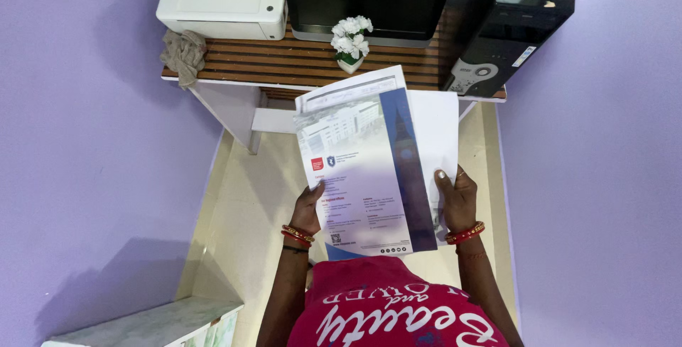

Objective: The person wipes a printer with a cloth, places artificial plants on a shelf, and gathers papers and a book from the floor.

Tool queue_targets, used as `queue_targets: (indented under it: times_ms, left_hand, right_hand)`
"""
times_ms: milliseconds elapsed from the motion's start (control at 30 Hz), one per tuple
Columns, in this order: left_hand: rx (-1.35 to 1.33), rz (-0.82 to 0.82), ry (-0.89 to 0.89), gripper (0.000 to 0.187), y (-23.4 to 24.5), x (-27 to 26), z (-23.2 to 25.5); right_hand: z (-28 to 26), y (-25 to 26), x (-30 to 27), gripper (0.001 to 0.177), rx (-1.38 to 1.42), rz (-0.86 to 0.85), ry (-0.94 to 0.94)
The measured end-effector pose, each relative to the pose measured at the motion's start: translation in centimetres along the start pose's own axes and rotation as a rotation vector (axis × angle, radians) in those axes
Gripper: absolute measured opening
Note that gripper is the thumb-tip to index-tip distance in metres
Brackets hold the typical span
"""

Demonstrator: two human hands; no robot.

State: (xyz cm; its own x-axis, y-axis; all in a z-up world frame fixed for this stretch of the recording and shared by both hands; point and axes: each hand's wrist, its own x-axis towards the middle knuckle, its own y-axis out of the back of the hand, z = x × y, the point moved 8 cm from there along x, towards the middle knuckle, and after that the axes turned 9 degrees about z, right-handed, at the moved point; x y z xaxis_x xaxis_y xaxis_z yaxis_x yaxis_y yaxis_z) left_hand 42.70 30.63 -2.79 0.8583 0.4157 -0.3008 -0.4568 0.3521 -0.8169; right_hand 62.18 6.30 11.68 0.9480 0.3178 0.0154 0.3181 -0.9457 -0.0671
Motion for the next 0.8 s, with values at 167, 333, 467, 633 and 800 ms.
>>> queue_targets:
  times_ms: [167, 333, 467, 633, 800]
  left_hand:
    - [0.015, -0.043, -0.022, 0.042, -0.8, 0.9, -0.2]
    - [-0.025, -0.018, -0.065, 0.040, -0.8, 1.3, 0.4]
    - [-0.057, -0.017, -0.124, 0.040, -0.6, 0.8, 2.1]
    - [-0.070, 0.052, -0.149, 0.042, 0.6, 0.4, 3.0]
    - [-0.065, 0.093, -0.151, 0.042, 0.9, 1.0, 2.7]
  right_hand:
    - [0.9, -0.2, 1.0, 0.023, 0.013, -0.067, 0.035]
    - [0.0, 2.5, 2.6, 0.026, -0.222, 0.083, 0.288]
    - [-1.9, 5.4, 3.9, 0.017, -0.074, 0.199, 0.295]
    - [-6.7, 10.2, 4.4, 0.019, -0.170, 0.414, 0.454]
    - [-11.2, 10.9, 4.7, 0.029, -0.240, 0.353, 0.689]
